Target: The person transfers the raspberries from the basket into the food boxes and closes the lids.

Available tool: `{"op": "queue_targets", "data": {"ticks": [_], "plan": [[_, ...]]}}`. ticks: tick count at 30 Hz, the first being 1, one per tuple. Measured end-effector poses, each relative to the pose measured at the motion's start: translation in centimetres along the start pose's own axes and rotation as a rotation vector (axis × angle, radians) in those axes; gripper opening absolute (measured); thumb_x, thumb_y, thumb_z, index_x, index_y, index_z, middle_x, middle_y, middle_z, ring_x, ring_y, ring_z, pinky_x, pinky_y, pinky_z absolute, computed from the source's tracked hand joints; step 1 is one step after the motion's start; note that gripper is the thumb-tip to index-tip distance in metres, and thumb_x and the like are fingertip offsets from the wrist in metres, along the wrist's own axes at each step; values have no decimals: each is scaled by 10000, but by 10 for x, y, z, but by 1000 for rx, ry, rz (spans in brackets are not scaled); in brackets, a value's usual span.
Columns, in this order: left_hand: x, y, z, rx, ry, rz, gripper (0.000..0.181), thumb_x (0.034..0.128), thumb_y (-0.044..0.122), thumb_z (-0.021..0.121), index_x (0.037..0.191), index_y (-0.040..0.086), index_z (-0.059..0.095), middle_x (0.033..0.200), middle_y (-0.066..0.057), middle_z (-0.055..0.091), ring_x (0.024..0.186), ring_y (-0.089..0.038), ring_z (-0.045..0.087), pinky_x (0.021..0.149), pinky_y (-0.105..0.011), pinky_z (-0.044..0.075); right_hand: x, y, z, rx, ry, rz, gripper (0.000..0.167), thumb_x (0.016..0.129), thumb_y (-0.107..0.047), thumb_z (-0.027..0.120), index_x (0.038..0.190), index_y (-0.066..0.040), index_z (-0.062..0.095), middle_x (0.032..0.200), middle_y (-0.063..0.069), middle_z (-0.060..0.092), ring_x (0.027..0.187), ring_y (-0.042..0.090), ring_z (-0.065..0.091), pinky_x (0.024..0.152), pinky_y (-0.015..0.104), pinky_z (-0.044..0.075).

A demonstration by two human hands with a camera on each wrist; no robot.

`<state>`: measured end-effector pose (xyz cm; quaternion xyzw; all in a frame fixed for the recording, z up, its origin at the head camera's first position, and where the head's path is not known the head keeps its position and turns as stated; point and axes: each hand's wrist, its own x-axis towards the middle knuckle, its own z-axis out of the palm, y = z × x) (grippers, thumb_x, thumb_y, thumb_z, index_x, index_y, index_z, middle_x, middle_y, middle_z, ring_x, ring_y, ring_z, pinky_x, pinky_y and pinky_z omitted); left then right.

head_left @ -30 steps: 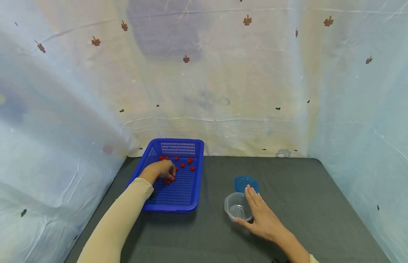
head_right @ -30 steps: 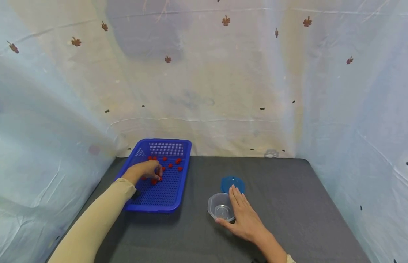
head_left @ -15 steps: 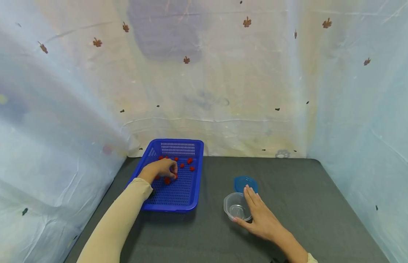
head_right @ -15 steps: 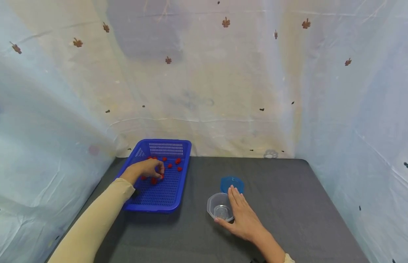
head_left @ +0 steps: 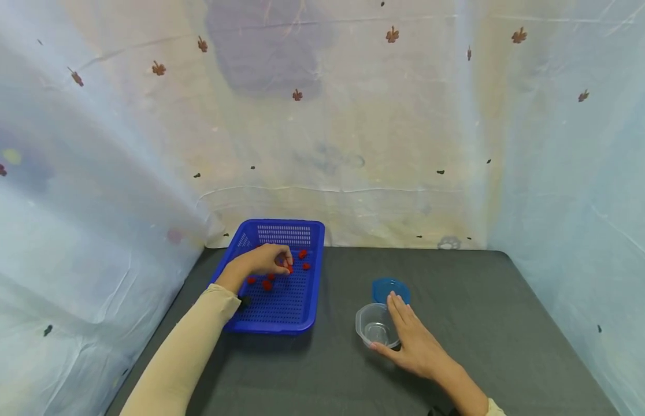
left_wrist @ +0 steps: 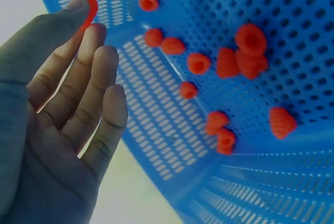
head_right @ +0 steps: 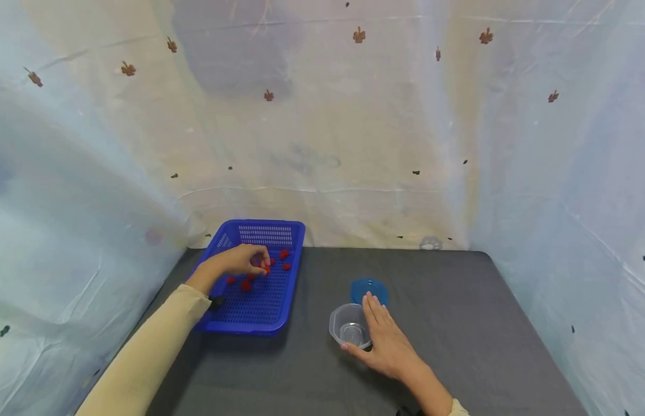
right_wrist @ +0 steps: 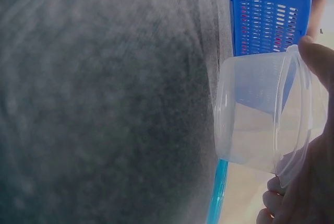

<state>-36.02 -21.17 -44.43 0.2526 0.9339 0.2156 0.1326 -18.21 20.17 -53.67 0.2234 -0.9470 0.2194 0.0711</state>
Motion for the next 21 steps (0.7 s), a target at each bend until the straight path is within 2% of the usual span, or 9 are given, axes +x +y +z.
{"op": "queue_targets", "data": {"ticks": [6, 11, 15, 21], "plan": [[-2, 14, 4, -21, 8, 80, 170, 993, 178, 803, 1102, 177, 672, 1039, 33, 681, 922, -156, 625, 853, -343, 577, 0, 1, -1, 14, -33, 33, 1150, 942, -748, 657, 1685, 17, 229, 1767, 189, 202, 1627, 376, 219, 1271, 587, 245], [-4, 29, 5, -6, 47, 128, 173, 997, 184, 801, 1125, 187, 684, 1079, 45, 705, 986, -156, 656, 905, -360, 580, 0, 1, -1, 19, -49, 38, 1161, 941, -751, 657, 1693, 7, 201, 1779, 162, 162, 1635, 365, 198, 1280, 583, 227], [-4, 45, 5, 22, 71, 178, 180, 995, 177, 802, 1127, 186, 680, 1087, 55, 708, 977, -142, 653, 918, -368, 573, 1, 1, -2, 19, -53, 36, 1165, 944, -757, 646, 1698, 0, 182, 1784, 147, 136, 1639, 360, 187, 1282, 587, 218], [-1, 71, 11, 44, 64, 240, 172, 1004, 210, 795, 1133, 233, 684, 1079, 87, 696, 964, -143, 649, 880, -322, 564, 2, 0, -1, 19, -44, 24, 1151, 955, -754, 633, 1696, 5, 186, 1777, 175, 163, 1630, 381, 207, 1280, 580, 219]]}}
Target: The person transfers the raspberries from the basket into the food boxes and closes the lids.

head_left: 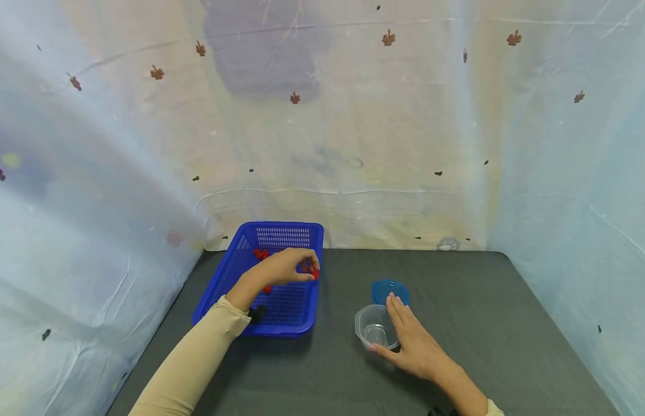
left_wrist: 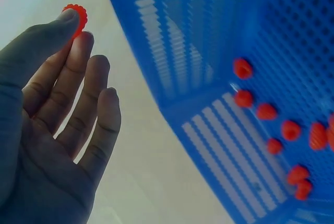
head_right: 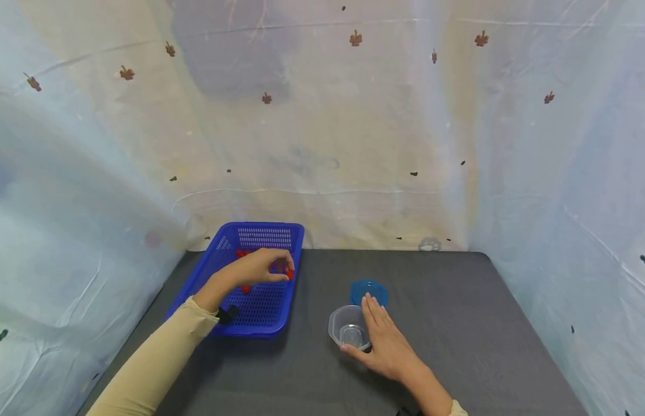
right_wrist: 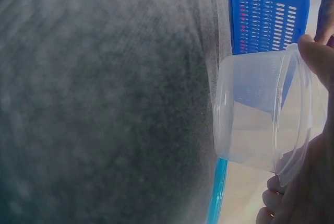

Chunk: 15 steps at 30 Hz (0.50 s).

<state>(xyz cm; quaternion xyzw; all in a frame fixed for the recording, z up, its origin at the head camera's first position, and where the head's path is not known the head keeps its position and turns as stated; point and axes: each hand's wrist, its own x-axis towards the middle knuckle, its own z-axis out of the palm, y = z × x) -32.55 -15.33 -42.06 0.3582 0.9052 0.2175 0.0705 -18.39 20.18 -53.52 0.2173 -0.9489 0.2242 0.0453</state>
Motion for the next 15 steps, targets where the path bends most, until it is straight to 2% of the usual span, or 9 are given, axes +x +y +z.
{"op": "queue_targets", "data": {"ticks": [2, 6, 7, 9, 15], "plan": [[2, 10, 1, 10, -4, 8, 177, 1005, 210, 794, 1143, 235, 687, 1088, 88, 701, 964, -143, 654, 871, -313, 568, 0, 0, 0, 8, 0, 5, 1153, 953, -758, 632, 1698, -3, 183, 1779, 165, 158, 1631, 377, 204, 1309, 488, 171], [4, 30, 4, 41, -16, 28, 178, 1005, 200, 791, 1145, 241, 688, 1085, 106, 701, 944, -100, 644, 857, -301, 569, 0, 1, 0, 23, -20, 28, 1170, 942, -781, 623, 1703, -15, 173, 1785, 151, 142, 1644, 351, 170, 1316, 471, 145], [4, 35, 5, 45, -19, 36, 175, 1007, 201, 789, 1142, 245, 687, 1086, 111, 699, 952, -99, 649, 863, -302, 570, 0, 1, 0, 28, -31, 34, 1174, 941, -785, 620, 1704, -16, 168, 1786, 153, 137, 1646, 347, 158, 1317, 473, 144], [4, 45, 8, 52, -27, 57, 174, 1008, 202, 788, 1140, 246, 683, 1085, 113, 692, 964, -108, 658, 866, -305, 568, 1, 2, -1, 28, -43, 37, 1175, 943, -789, 612, 1701, -7, 171, 1782, 174, 144, 1646, 354, 153, 1294, 563, 198], [6, 66, 18, 78, -29, 110, 181, 999, 203, 801, 1127, 250, 682, 1086, 110, 686, 962, -77, 651, 865, -269, 564, 2, 2, -2, 43, -64, 39, 1173, 949, -782, 611, 1700, -1, 163, 1781, 188, 132, 1645, 368, 145, 1292, 583, 204]]}}
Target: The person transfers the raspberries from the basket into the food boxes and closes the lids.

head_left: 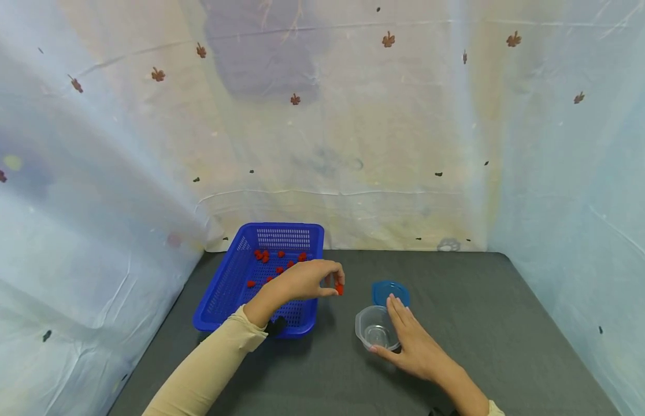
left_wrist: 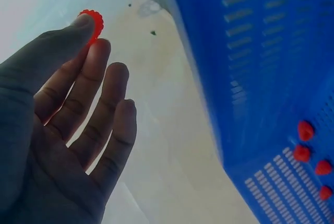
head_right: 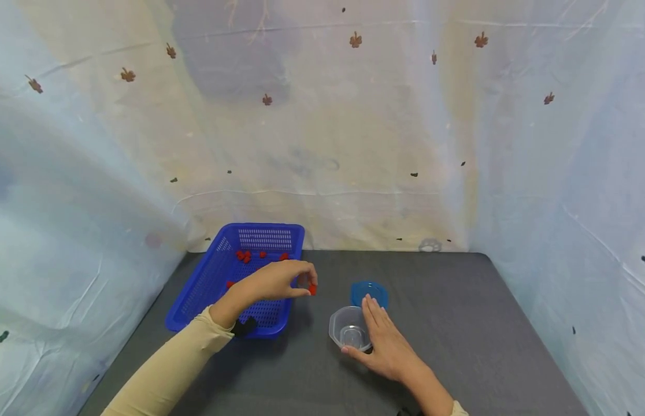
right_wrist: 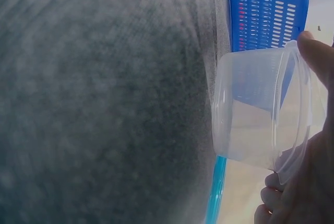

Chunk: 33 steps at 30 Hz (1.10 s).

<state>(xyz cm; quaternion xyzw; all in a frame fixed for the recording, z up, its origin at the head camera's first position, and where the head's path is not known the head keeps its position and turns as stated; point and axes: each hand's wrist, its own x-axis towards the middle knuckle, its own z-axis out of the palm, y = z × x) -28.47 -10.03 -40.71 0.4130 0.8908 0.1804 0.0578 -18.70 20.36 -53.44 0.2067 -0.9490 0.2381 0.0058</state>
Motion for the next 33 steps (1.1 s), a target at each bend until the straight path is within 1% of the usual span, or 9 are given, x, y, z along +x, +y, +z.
{"op": "queue_targets", "data": {"ticks": [3, 6, 9, 15, 20, 23, 28, 33], "plan": [[3, 7, 4, 19, 3, 1, 188, 990, 215, 813, 1115, 264, 682, 1082, 118, 686, 966, -75, 651, 853, -260, 561, 0, 0, 0, 3, -3, 1, 1178, 945, -787, 611, 1702, -5, 160, 1782, 186, 130, 1645, 369, 143, 1290, 587, 207], [5, 14, 8, 36, 0, -2, 189, 987, 228, 818, 1118, 268, 687, 1085, 120, 692, 996, -122, 683, 845, -264, 564, 0, 1, 0, 7, -9, 3, 1183, 943, -792, 608, 1703, -5, 158, 1783, 184, 124, 1646, 368, 140, 1290, 585, 204], [8, 21, 13, 59, -2, 10, 188, 984, 239, 822, 1116, 269, 692, 1082, 124, 697, 1002, -140, 698, 834, -255, 567, 0, 1, 0, 7, -14, 4, 1185, 942, -794, 606, 1703, -5, 157, 1784, 182, 121, 1647, 366, 138, 1291, 581, 202], [13, 34, 24, 110, 9, 41, 188, 972, 272, 837, 1094, 278, 695, 1048, 148, 695, 942, -73, 677, 811, -212, 551, 0, 2, 0, 7, -16, 2, 1184, 942, -795, 606, 1706, -14, 151, 1784, 181, 124, 1647, 362, 139, 1289, 574, 201], [16, 43, 31, 146, 6, 52, 190, 963, 292, 845, 1084, 273, 700, 1037, 140, 705, 935, -92, 694, 791, -190, 535, 1, 2, 0, 13, -17, 4, 1179, 945, -793, 603, 1712, -37, 124, 1788, 166, 115, 1648, 355, 135, 1288, 572, 202], [18, 46, 36, 164, -6, 51, 184, 963, 299, 844, 1083, 276, 706, 1036, 134, 714, 931, -99, 696, 772, -181, 523, 1, 3, 0, 15, -24, 8, 1180, 946, -800, 592, 1716, -49, 106, 1791, 149, 96, 1651, 346, 123, 1289, 567, 197], [23, 49, 45, 190, -24, 43, 171, 963, 309, 843, 1073, 293, 714, 997, 181, 688, 877, -25, 648, 742, -158, 504, 1, 3, 0, 19, -32, 1, 1179, 951, -808, 570, 1714, -41, 102, 1791, 156, 90, 1651, 348, 114, 1287, 561, 190], [25, 50, 52, 203, -19, 63, 182, 970, 328, 834, 1106, 268, 729, 1008, 159, 698, 851, 9, 616, 726, -153, 494, 0, 4, 0, 23, -26, -10, 1171, 958, -794, 578, 1708, -19, 122, 1788, 168, 95, 1650, 357, 117, 1287, 568, 194]]}}
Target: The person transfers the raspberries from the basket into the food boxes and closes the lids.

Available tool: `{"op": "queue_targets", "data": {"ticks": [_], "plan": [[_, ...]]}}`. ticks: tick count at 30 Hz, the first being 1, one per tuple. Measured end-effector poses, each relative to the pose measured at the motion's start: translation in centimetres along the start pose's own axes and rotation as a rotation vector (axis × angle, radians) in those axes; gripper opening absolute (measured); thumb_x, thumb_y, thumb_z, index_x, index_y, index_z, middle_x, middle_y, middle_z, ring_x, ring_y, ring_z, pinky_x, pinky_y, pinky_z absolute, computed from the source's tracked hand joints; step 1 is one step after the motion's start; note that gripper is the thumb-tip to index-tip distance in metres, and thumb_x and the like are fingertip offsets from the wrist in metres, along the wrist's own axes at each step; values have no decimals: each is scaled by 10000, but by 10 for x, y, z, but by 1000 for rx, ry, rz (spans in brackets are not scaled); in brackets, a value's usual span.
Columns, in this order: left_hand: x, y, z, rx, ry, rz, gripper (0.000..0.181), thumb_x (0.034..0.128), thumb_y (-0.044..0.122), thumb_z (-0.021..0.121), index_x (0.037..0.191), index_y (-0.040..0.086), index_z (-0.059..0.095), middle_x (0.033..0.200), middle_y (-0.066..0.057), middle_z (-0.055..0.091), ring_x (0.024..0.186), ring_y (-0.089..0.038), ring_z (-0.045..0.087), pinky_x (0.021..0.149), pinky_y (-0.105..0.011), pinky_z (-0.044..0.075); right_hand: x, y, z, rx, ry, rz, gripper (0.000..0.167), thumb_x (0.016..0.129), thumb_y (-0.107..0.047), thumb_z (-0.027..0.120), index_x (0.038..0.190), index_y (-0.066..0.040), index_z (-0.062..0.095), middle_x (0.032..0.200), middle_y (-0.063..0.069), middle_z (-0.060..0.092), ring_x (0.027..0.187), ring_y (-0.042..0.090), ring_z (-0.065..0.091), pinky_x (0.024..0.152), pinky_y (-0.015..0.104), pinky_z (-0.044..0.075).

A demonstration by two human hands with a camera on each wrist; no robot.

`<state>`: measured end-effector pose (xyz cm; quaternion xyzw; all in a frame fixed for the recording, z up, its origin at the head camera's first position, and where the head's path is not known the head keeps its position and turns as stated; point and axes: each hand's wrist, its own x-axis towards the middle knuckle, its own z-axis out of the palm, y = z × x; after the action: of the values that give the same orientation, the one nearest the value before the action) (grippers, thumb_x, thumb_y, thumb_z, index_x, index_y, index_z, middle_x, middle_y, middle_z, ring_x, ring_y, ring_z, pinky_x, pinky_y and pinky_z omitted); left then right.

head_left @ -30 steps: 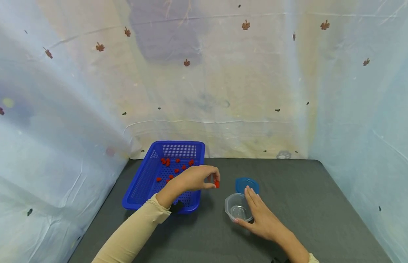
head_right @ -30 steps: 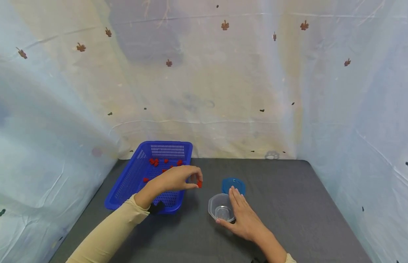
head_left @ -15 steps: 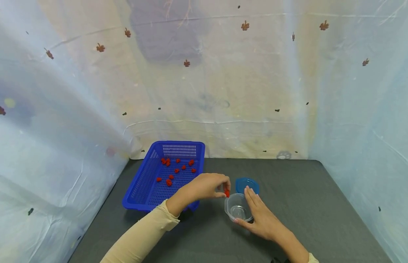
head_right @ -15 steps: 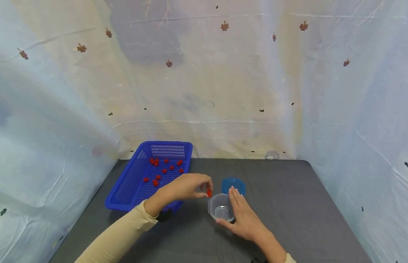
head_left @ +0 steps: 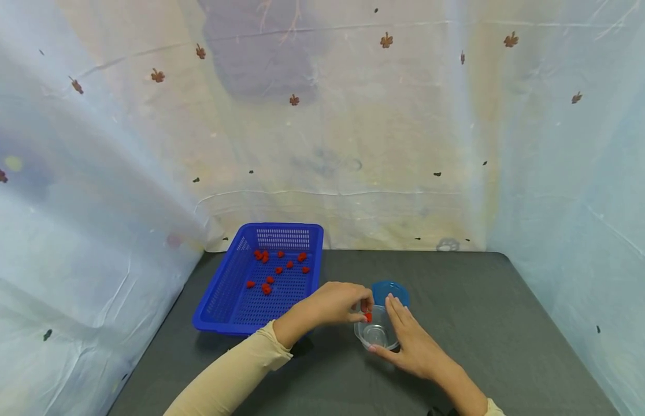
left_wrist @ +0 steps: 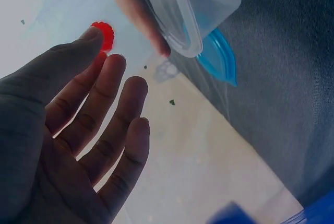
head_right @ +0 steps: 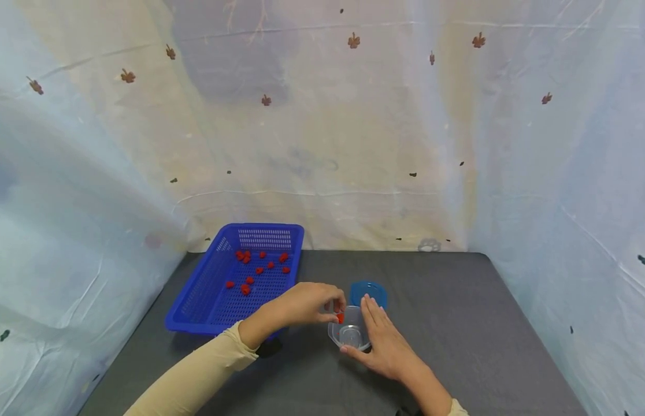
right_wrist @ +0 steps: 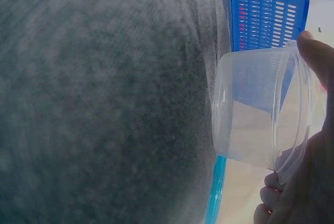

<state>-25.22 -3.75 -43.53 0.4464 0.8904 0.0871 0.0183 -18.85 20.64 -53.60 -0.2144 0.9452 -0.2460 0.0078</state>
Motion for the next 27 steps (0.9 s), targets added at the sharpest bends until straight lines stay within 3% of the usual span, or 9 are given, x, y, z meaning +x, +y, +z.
{"op": "queue_targets", "data": {"ticks": [7, 14, 27], "plan": [[-5, -4, -3, -41, 27, -8, 179, 994, 341, 804, 1141, 260, 743, 1033, 157, 697, 898, -26, 667, 744, -162, 514, 0, 0, 0, 0, 2, -1, 1174, 955, -786, 594, 1706, -13, 130, 1785, 182, 108, 1648, 361, 126, 1283, 571, 206], [-13, -14, -17, -178, 28, -66, 163, 1015, 253, 784, 1151, 193, 717, 1073, 79, 701, 900, -40, 662, 819, -191, 557, 1, -2, -2, 13, 2, 7, 1177, 951, -775, 616, 1703, -1, 147, 1785, 185, 117, 1644, 378, 136, 1279, 608, 222], [-33, -40, -37, -297, 76, -150, 148, 1044, 206, 741, 1174, 143, 710, 1071, 36, 698, 924, -93, 657, 835, -260, 578, 2, -3, 0, 16, -10, 28, 1194, 941, -791, 612, 1707, -10, 134, 1789, 173, 107, 1648, 371, 122, 1286, 608, 198]]}}
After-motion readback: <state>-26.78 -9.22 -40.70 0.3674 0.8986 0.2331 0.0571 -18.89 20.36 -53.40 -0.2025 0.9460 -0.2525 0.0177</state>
